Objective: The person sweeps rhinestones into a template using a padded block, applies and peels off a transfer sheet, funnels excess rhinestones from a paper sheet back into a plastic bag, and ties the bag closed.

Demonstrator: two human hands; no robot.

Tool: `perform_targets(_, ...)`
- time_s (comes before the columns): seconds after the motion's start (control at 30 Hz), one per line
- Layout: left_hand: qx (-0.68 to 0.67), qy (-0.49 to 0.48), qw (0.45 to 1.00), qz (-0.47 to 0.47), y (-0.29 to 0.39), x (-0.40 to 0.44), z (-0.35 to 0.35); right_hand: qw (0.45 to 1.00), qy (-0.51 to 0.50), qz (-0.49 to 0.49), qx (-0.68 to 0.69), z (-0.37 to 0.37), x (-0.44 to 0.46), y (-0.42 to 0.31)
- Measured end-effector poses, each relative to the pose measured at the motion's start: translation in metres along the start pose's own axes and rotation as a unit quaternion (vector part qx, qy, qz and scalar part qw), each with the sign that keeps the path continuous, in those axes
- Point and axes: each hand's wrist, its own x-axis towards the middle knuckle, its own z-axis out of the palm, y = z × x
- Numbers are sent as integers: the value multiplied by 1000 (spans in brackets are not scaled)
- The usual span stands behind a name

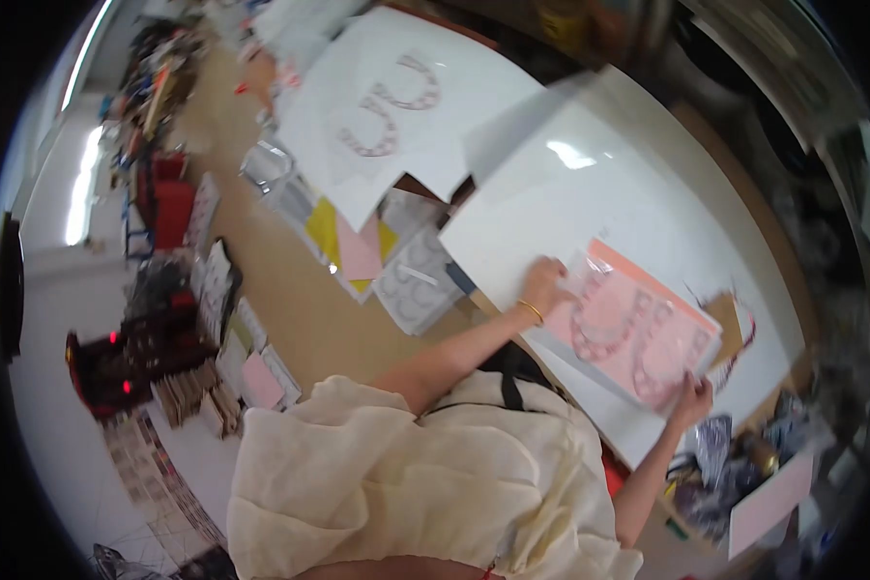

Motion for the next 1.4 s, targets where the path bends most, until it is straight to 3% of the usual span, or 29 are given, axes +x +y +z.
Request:
perform_targets(0.03,-23,28,999,-13,0,-2,1,1000,2,-18,21,-5,-4,-10)
perform_targets(0.1,-112,-65,987,-94,-2,-4,0,998,20,-46,43,-14,-8,-23)
perform_targets(0.13,-111,-54,988,-93,0,-3,-5,997,19,-56,49,-17,-6,-31)
perform_targets(0.27,-204,-125,958,-155,15,1,-22,975,-55,-105,189,-48,-6,-59)
perform_targets(0.33,-285,-68,942,-164,20,8,-46,958,-80,-94,258,-52,-5,-81)
perform_targets(0.37,-285,-66,943,-161,16,13,-57,957,-79,-97,261,-54,-4,-97)
perform_targets(0.43,-275,54,957,-79,6,32,-85,950,-77,-133,273,-58,-5,-141)
perform_targets(0.47,-261,58,959,-96,-8,45,-101,942,-90,-137,293,-65,-10,-177)
perform_targets(0.5,-222,157,962,12,-31,60,-113,934,-105,-139,314,-69,-19,-217)
perform_targets(0.57,-127,215,968,-14,-41,89,-179,916,-132,-140,351,-68,-33,-274)
perform_targets(0.6,-101,188,968,-134,-34,99,-227,896,-156,-144,389,-67,-37,-290)
perform_targets(0.63,-173,253,937,-167,-37,107,-257,889,-169,-167,390,-64,-38,-296)
perform_targets(0.73,-129,408,893,-141,-139,144,-320,894,-198,-179,360,-50,-44,-291)
perform_targets(0.83,-55,442,883,-150,-200,158,-350,909,-242,-134,313,-33,-50,-255)
perform_targets(1.07,203,523,811,-166,-320,150,-393,941,-229,-14,248,-24,-57,-119)
perform_targets(1.1,238,526,799,-167,-335,148,-394,946,-223,10,234,-26,-54,-98)
perform_targets(1.17,308,510,787,-158,-363,146,-401,964,-175,-54,192,-21,-47,-52)
perform_targets(1.2,334,488,793,-147,-377,144,-397,972,-156,-17,175,-19,-51,-36)
perform_targets(1.23,354,459,804,-132,-391,138,-390,986,-79,-29,143,-14,-54,-15)
perform_targets(1.27,371,429,816,-112,-381,149,-323,994,-3,-41,101,-8,-56,0)
perform_targets(1.3,350,392,846,-93,-325,141,-318,994,-2,-25,103,1,-56,11)
perform_targets(1.33,20,309,942,-129,-230,135,-291,988,-6,11,154,9,-59,12)
perform_targets(1.4,-17,115,989,-89,-154,117,-241,987,-26,42,150,8,-65,-21)
